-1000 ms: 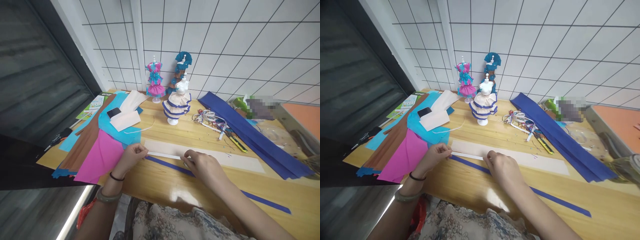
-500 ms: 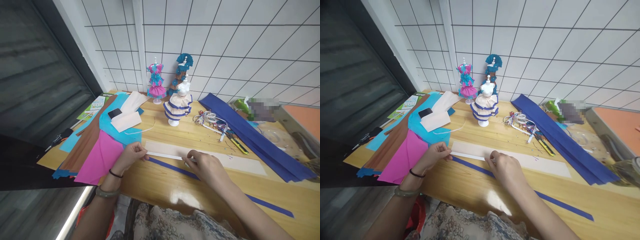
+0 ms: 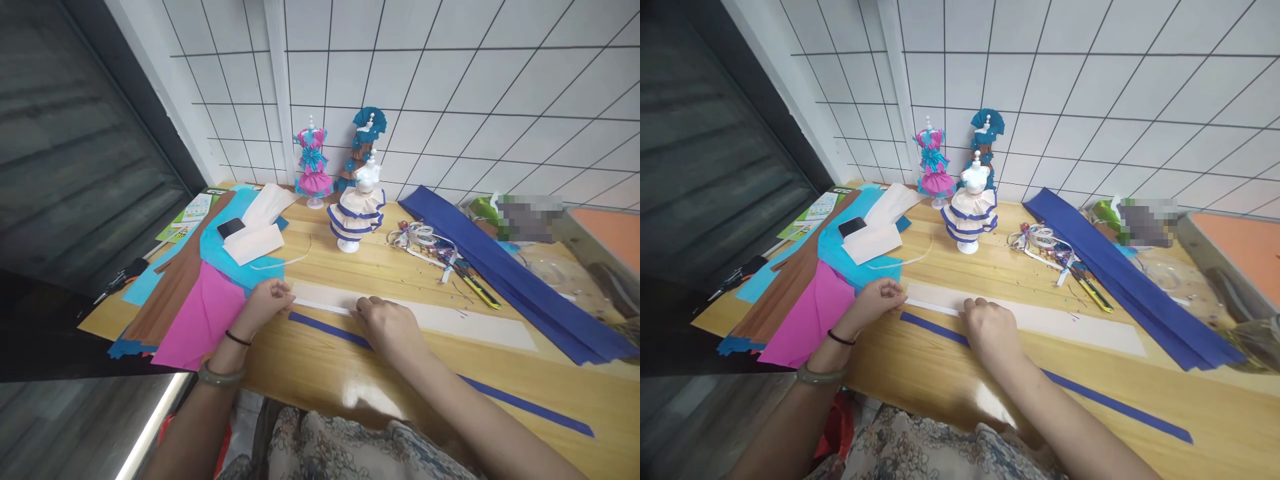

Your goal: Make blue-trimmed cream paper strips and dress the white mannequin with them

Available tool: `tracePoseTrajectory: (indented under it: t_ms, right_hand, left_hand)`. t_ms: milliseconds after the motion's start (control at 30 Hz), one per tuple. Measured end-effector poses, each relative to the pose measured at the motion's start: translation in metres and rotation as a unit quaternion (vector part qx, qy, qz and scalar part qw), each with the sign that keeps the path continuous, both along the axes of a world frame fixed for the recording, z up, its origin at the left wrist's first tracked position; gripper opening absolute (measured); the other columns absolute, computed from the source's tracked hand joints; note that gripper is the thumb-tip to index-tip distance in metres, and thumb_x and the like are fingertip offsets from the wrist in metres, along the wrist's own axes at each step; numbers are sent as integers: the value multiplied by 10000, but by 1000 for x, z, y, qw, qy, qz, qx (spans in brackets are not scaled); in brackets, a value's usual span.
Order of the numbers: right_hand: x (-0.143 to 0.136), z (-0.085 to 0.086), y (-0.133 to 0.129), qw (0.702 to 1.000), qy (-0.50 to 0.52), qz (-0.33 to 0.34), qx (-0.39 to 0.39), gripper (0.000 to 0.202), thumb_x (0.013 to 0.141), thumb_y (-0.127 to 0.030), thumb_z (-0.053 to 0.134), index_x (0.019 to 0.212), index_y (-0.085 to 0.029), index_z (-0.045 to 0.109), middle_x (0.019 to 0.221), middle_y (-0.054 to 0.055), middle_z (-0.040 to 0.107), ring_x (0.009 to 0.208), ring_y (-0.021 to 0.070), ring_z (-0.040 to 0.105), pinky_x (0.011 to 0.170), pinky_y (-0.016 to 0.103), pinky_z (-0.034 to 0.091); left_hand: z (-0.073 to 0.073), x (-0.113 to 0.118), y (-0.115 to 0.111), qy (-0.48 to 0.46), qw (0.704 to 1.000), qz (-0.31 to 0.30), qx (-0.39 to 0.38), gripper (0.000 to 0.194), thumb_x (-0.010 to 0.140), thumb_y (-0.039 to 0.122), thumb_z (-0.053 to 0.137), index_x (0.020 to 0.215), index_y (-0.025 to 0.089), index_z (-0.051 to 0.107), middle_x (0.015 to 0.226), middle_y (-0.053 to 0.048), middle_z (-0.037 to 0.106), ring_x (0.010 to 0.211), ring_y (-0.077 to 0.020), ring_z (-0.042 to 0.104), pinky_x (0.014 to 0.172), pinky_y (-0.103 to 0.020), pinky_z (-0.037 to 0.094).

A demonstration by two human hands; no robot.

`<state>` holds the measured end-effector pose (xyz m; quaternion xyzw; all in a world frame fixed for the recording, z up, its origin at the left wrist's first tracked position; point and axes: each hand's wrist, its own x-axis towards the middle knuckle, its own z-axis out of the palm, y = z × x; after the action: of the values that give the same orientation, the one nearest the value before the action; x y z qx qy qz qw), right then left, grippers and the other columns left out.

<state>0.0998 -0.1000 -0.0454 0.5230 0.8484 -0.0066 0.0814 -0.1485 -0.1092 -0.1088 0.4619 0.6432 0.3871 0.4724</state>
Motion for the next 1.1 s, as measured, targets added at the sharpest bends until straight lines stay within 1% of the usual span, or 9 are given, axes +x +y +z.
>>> tracePoseTrajectory:
  t_ms: [133, 200, 267, 333, 433, 633, 933, 1000, 1100]
  right_hand:
    - [-5, -4, 0, 1000, -2, 22, 2, 253, 918, -275, 386, 819, -164, 591, 802, 87, 660, 703, 172, 640, 527, 250, 318]
    - [-6, -3, 0, 999, -9, 42, -1, 219, 910, -214, 385, 850, -160, 589, 801, 88, 649, 713, 170, 632, 533, 249, 327]
    - [-7, 0, -1, 998, -23, 64, -14, 179, 873, -131, 413, 888, -159, 589, 809, 84, 640, 737, 178, 628, 537, 249, 335]
    - [-8, 4, -2, 995, -41, 79, -34, 200, 830, -69, 436, 910, -156, 597, 828, 86, 633, 756, 186, 628, 539, 249, 345]
    - [-12, 7, -1, 994, -57, 79, -48, 235, 811, -40, 431, 910, -141, 619, 861, 106, 625, 765, 202, 632, 536, 251, 371]
    - [-16, 1, 1, 994, -62, 76, -52, 274, 812, -22, 404, 910, -125, 638, 864, 121, 616, 749, 210, 648, 546, 254, 434]
    - [-21, 2, 0, 992, -76, 65, -71, 304, 797, -11, 395, 954, -113, 635, 869, 137, 610, 737, 270, 662, 587, 384, 508]
    - [-21, 1, 0, 993, -75, 65, -70, 309, 797, -6, 385, 948, -110, 634, 859, 137, 607, 730, 269, 664, 578, 382, 509]
    - [-22, -1, 0, 993, -75, 67, -67, 301, 796, -2, 387, 948, -97, 628, 848, 146, 599, 722, 252, 665, 556, 333, 499]
  left_hand:
    - [-10, -2, 2, 65, 998, 17, 3, 236, 628, 325, 664, 739, 163, 532, 563, 28, 571, 488, -117, 543, 488, -241, 422]
    - [-12, -2, 3, 98, 995, 18, 5, 206, 631, 323, 655, 717, 165, 552, 563, 21, 579, 497, -123, 542, 492, -243, 409]
    - [-12, -1, 3, 128, 992, 17, 5, 181, 636, 323, 645, 700, 168, 577, 573, 12, 595, 518, -132, 549, 504, -247, 402]
    - [-11, 0, 3, 157, 987, 17, 6, 161, 641, 320, 636, 694, 172, 603, 582, 4, 608, 542, -143, 557, 518, -252, 396]
    - [-6, 3, 3, 198, 980, 14, 11, 130, 645, 307, 628, 670, 179, 626, 594, -3, 618, 574, -154, 559, 536, -260, 382]
    - [2, 9, 1, 257, 966, 9, 16, 111, 653, 298, 618, 632, 190, 629, 600, -5, 607, 606, -168, 543, 543, -266, 345]
    - [4, 14, -1, 301, 953, 6, 17, 100, 680, 276, 603, 637, 189, 627, 659, -30, 633, 633, -177, 538, 580, -271, 342]
    - [4, 15, -2, 305, 952, 7, 18, 93, 684, 265, 603, 639, 187, 625, 667, -36, 637, 637, -178, 540, 583, -271, 344]
    - [4, 17, -2, 308, 951, 12, 23, 80, 685, 250, 606, 637, 187, 619, 670, -39, 637, 649, -182, 542, 591, -272, 346]
